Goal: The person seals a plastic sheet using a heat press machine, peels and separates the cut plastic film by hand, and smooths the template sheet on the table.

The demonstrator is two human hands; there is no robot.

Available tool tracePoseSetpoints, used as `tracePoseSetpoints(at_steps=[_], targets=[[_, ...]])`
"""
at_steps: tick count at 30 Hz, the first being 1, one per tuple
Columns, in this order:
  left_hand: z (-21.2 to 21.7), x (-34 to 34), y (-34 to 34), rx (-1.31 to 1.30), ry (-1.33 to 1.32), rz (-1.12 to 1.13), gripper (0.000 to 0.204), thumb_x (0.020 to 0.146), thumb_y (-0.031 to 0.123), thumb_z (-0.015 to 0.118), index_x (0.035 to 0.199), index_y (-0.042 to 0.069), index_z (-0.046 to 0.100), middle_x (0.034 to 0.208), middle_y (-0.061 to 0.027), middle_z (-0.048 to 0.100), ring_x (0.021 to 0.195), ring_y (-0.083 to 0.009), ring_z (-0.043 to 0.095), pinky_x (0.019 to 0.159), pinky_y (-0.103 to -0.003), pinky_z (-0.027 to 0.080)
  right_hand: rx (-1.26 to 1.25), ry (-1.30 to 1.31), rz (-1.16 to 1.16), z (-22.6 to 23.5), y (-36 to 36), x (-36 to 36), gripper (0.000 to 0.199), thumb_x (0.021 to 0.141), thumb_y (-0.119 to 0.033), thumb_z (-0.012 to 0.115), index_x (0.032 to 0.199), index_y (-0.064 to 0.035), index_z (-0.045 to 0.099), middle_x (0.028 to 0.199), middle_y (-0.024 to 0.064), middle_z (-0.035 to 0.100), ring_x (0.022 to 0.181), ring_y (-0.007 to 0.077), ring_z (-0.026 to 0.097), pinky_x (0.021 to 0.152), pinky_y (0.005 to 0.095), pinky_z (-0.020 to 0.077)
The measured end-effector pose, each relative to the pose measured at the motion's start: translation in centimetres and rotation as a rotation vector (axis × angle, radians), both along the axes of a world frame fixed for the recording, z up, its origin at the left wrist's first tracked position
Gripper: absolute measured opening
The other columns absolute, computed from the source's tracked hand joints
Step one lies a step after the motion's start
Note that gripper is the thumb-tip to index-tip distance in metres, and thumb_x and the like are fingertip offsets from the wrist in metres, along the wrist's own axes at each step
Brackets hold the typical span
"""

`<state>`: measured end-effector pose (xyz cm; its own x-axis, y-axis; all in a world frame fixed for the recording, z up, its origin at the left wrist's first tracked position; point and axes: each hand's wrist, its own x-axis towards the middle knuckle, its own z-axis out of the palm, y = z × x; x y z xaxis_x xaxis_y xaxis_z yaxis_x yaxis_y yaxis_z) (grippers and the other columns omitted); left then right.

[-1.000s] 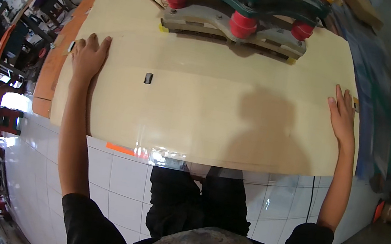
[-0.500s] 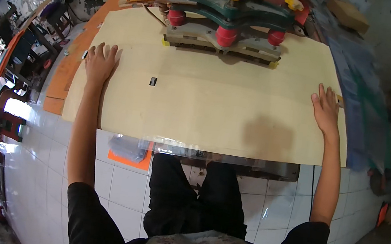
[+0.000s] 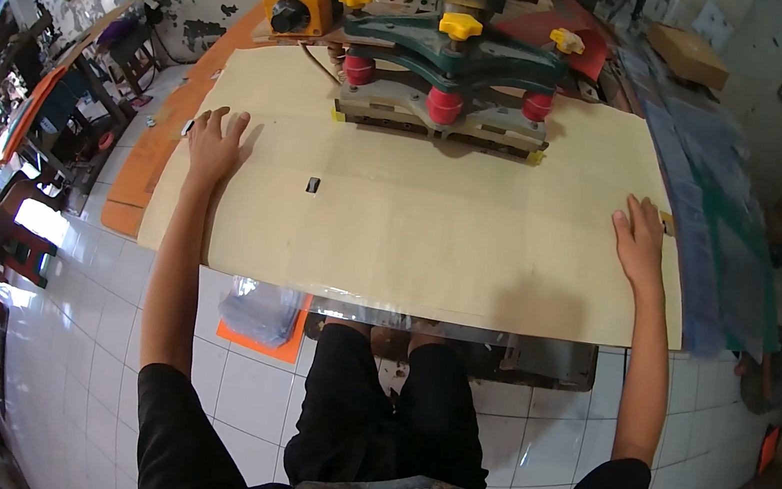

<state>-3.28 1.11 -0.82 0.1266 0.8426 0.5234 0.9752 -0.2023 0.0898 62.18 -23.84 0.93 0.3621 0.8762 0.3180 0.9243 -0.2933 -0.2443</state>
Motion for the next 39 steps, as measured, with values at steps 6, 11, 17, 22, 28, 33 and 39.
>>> tracePoseSetpoints(at_steps=[6,11,17,22,28,33,39], targets=[[0.6,-0.7,-4.6,0.077,-0.133,-0.27,0.043,0.092,0.034,0.059,0.128,0.009,0.057,0.136,-0.0204,0.05,0.13,-0.04,0.04,0.108,-0.047,0.033,0.07,0.204,0.084,1.8,-3.3,-2.0,0.052,0.092,-0.029,0.063,0.136,-0.0044,0.051,0.148,0.026,0.037,0.141,0.0385,0.03,0.114,0.0426,0.0267],[3.3,1.5,-12.7,-0.001,-0.59,-0.266,0.028,0.095,0.025,0.057,0.108,0.001,0.064,0.123,-0.0158,0.057,0.116,-0.0301,0.054,0.096,-0.04,0.043,0.299,0.252,0.063,3.1,-7.7,-5.8,0.02,0.089,-0.017,0.065,0.093,0.0032,0.065,0.099,0.0163,0.063,0.09,0.0281,0.062,0.081,0.0365,0.0485],[1.7,0.7,-14.2,0.02,-0.973,-0.092,0.025,0.094,0.021,0.059,0.092,-0.004,0.063,0.083,-0.006,0.062,0.082,-0.0134,0.055,0.078,-0.028,0.044,0.435,0.299,-0.04,1.7,-9.0,-6.3,0.035,0.091,-0.018,0.064,0.067,0.0018,0.049,0.056,0.003,0.039,0.055,0.0093,0.035,0.05,0.0291,0.031],[1.0,0.8,-14.2,-0.009,-1.142,-0.151,0.032,0.095,0.024,0.059,0.079,-0.003,0.058,0.075,-0.0026,0.055,0.073,-0.0091,0.048,0.069,-0.025,0.039,0.503,0.382,-0.066,1.4,-9.2,-6.2,0.041,0.093,-0.02,0.063,0.062,0.0005,0.045,0.055,-0.0011,0.035,0.056,0.0071,0.032,0.049,0.0284,0.0272],[1.4,1.9,-15.0,0.035,-1.101,-0.09,0.036,0.096,0.026,0.058,0.072,-0.002,0.055,0.068,-0.0003,0.05,0.066,-0.0072,0.041,0.06,-0.024,0.034,0.486,0.411,-0.066,0.9,-9.3,-5.9,0.041,0.094,-0.021,0.063,0.063,0.0002,0.045,0.056,-0.0023,0.034,0.057,0.0064,0.031,0.049,0.0275,0.0258],[1.2,2.0,-15.3,0.065,-1.087,-0.092,0.036,0.096,0.025,0.058,0.073,-0.002,0.055,0.068,0.0001,0.05,0.065,-0.0066,0.041,0.059,-0.024,0.033,0.495,0.416,-0.046,0.9,-9.4,-5.9,0.041,0.094,-0.021,0.063,0.064,-0.0005,0.045,0.057,-0.0026,0.034,0.057,0.0065,0.03,0.05,0.0273,0.0254],[1.1,1.7,-15.1,0.077,-1.095,-0.105,0.035,0.096,0.025,0.059,0.073,-0.002,0.056,0.067,0.0008,0.048,0.064,-0.0067,0.04,0.058,-0.024,0.032,0.472,0.457,-0.069,0.8,-9.3,-5.8,0.041,0.094,-0.021,0.063,0.064,-0.0006,0.045,0.057,-0.0025,0.034,0.058,0.0066,0.03,0.05,0.0272,0.0257]])
